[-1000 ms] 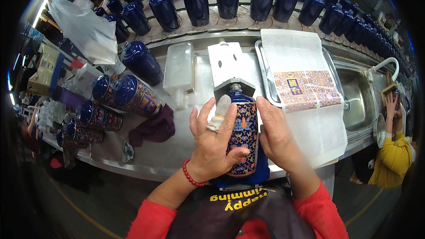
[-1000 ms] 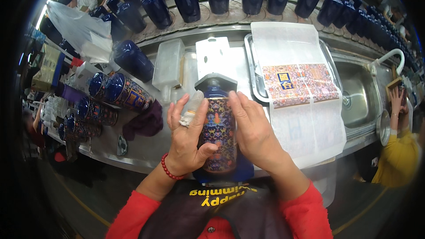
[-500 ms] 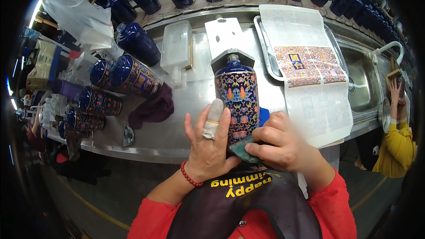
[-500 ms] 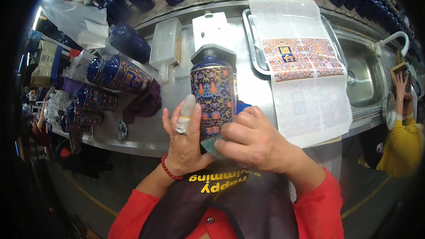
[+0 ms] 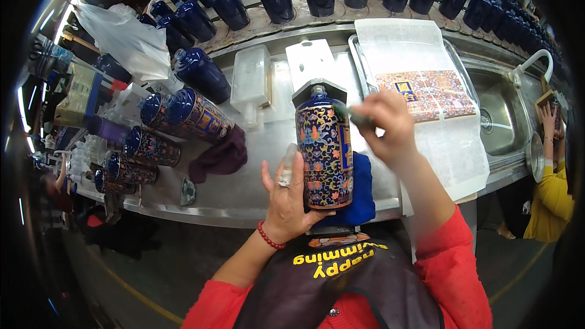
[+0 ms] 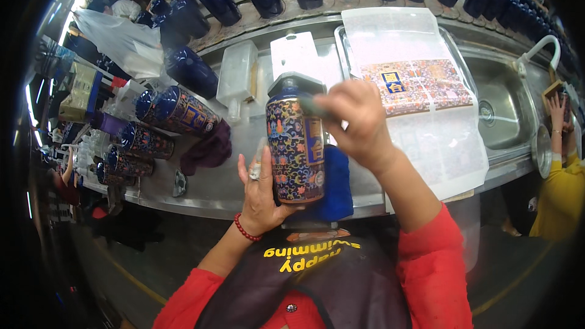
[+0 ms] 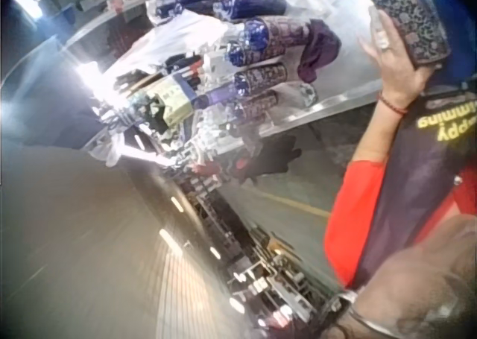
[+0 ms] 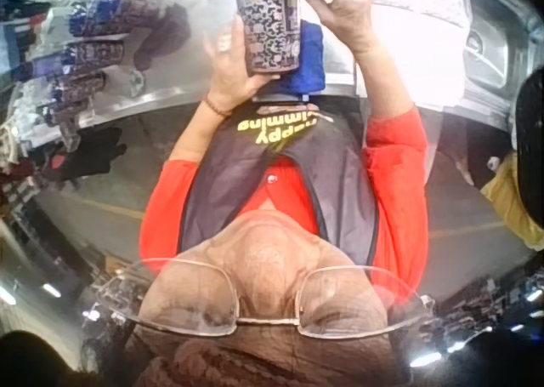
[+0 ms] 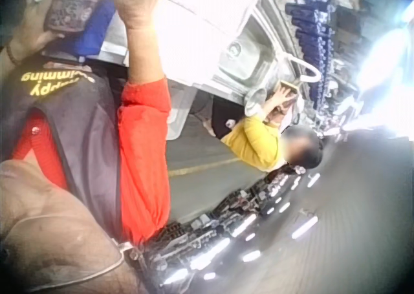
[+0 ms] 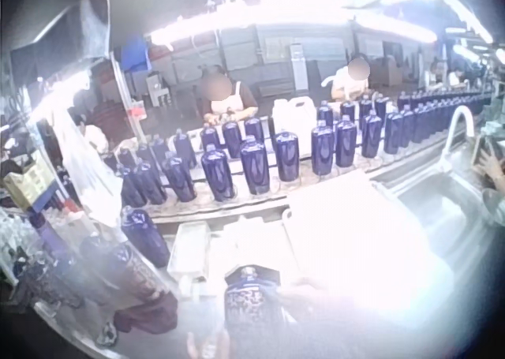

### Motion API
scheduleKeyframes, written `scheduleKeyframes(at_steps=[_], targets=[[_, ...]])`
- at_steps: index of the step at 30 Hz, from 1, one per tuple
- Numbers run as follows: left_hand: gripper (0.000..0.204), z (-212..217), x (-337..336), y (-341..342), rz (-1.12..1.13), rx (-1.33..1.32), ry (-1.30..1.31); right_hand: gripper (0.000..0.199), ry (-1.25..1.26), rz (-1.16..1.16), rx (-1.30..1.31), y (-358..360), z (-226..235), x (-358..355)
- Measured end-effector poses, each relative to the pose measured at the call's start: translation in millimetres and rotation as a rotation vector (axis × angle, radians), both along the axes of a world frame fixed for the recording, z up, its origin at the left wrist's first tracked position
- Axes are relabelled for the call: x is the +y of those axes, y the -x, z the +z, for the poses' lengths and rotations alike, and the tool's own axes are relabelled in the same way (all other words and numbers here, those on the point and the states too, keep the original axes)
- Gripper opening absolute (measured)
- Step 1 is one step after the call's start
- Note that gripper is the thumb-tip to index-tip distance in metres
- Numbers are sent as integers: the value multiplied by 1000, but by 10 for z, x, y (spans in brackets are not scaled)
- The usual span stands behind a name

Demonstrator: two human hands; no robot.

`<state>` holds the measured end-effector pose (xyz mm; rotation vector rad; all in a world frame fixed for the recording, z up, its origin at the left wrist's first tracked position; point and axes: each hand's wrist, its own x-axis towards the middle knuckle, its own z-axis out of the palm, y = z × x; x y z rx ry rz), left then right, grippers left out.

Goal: The person applies decorative stickers to a blue ceramic vase using a green squeegee tool. They smooth the sticker onto the vase surface, rotate the vase to access different areas, and continue smoothing the sticker until it adheres fully.

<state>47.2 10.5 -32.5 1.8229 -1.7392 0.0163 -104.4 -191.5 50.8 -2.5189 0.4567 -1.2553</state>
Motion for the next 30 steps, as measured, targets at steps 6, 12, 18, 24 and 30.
scheduleKeyframes(at_steps=[6, 12, 18, 24, 30], targets=[[128, -43, 14, -26, -28, 21, -27, 19, -380, 768, 62, 300, -205, 185], [120, -47, 7, -21, 2, 64, -23, 34, -2, 396, -6, 292, -282, 252], [125, -24, -39, -15, 13, 7, 38, 31, -566, 280, 25, 574, -546, 401], [121, 161, -29, -3, 23, -70, 61, 37, -274, 648, 74, 658, -609, 503], [120, 343, -64, -5, 26, -168, 49, 38, -268, 698, 58, 677, -603, 555]])
